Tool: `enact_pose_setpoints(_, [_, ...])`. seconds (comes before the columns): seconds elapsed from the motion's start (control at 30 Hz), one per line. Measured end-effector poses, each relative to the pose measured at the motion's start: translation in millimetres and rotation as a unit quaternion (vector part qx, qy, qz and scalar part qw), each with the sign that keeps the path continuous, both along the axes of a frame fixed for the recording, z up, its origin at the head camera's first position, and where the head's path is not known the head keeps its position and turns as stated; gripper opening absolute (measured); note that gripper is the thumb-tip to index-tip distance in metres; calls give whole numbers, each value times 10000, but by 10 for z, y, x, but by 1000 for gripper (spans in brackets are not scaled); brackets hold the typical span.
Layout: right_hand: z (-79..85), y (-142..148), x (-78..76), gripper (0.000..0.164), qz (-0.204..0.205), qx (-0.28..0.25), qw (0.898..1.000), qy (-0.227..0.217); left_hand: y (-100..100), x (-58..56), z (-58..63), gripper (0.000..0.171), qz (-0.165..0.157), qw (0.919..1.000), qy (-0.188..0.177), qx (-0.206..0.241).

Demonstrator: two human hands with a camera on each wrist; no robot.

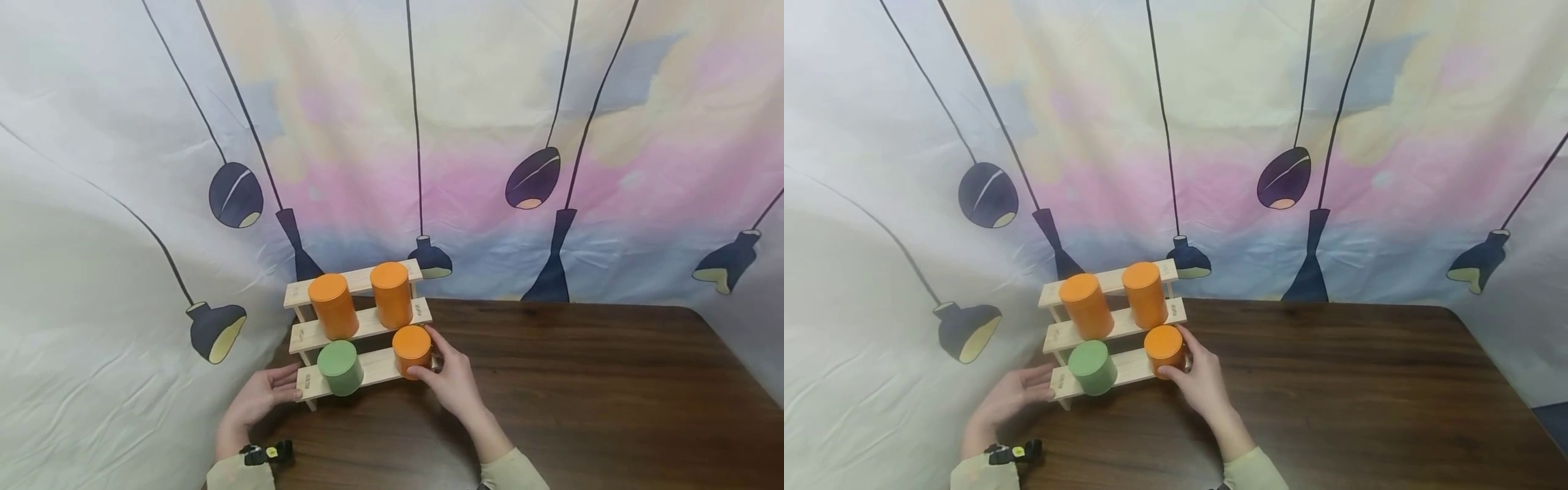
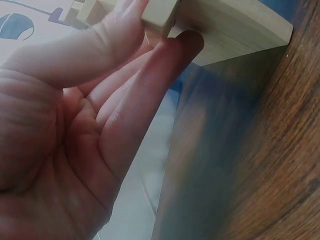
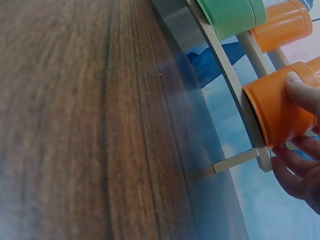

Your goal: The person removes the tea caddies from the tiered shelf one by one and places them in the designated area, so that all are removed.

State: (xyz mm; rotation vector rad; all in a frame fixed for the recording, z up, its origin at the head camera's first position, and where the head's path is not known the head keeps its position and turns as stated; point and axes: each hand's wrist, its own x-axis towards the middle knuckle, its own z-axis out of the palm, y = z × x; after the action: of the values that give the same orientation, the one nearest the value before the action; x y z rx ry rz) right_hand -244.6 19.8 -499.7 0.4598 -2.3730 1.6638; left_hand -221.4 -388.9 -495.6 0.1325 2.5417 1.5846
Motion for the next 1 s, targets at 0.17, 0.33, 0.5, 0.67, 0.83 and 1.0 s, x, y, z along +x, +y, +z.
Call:
enact_pose_setpoints(0.17, [34, 2, -5, 82, 7, 6, 10000, 60, -8, -15, -18, 75, 77, 10000, 10, -30])
enact_pose_setpoints(0.33, [33, 4, 1, 81, 33, -22, 10000, 24, -26, -20, -38, 75, 120, 9999, -51, -57])
enact_pose_setpoints(0.5, [21, 19, -2, 80, 22, -53, 10000, 56, 9, -19, -37, 74, 175, 9998, -23, -125])
enact_pose_setpoints(0.67, [30, 50, -6, 81, -65, -82, 9999, 60, 87, -31, -13, 71, 269, 9995, -13, -158])
enact_pose_setpoints(0.83, [28, 83, -5, 81, -128, -79, 9999, -4, 141, -55, -15, 71, 331, 9990, 37, -297])
enact_pose_setpoints(1.0, [39, 126, -7, 80, -257, -95, 9996, 22, 204, -115, -61, 74, 538, 9982, 15, -282])
